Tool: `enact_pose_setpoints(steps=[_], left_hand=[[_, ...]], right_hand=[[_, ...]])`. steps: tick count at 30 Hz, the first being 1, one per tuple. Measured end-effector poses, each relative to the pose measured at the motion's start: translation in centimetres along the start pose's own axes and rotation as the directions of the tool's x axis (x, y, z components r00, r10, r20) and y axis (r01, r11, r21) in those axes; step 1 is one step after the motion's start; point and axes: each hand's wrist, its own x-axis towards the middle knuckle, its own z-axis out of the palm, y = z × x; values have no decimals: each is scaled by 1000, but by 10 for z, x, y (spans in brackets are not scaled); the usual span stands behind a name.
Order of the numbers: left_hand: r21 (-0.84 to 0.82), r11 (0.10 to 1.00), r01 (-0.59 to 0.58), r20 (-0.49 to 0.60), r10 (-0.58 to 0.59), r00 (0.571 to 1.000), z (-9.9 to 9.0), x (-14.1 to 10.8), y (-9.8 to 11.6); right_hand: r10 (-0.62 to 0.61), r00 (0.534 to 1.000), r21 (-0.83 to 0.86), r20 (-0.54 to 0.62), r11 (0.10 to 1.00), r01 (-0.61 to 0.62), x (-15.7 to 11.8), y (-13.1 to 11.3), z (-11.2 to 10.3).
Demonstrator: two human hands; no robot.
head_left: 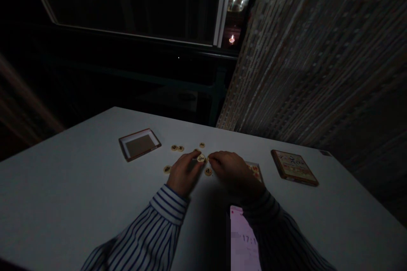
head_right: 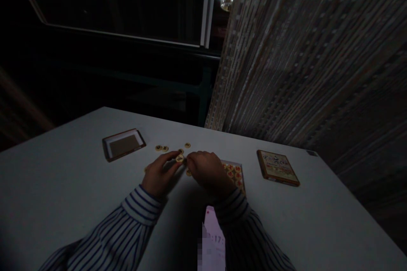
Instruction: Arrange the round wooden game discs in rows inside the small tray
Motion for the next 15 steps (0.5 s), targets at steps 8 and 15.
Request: enact_pose_setpoints(steps=[8, 15], left_hand=[[-7, 997, -83, -15, 83, 996, -1, 0, 8], [-52, 992, -115, -19, 114, 993, -1, -1, 12]], right_hand=[[101, 993, 313, -60, 947, -78, 0, 0, 6], [124, 992, 475, -36, 875, -93, 3, 2, 7]])
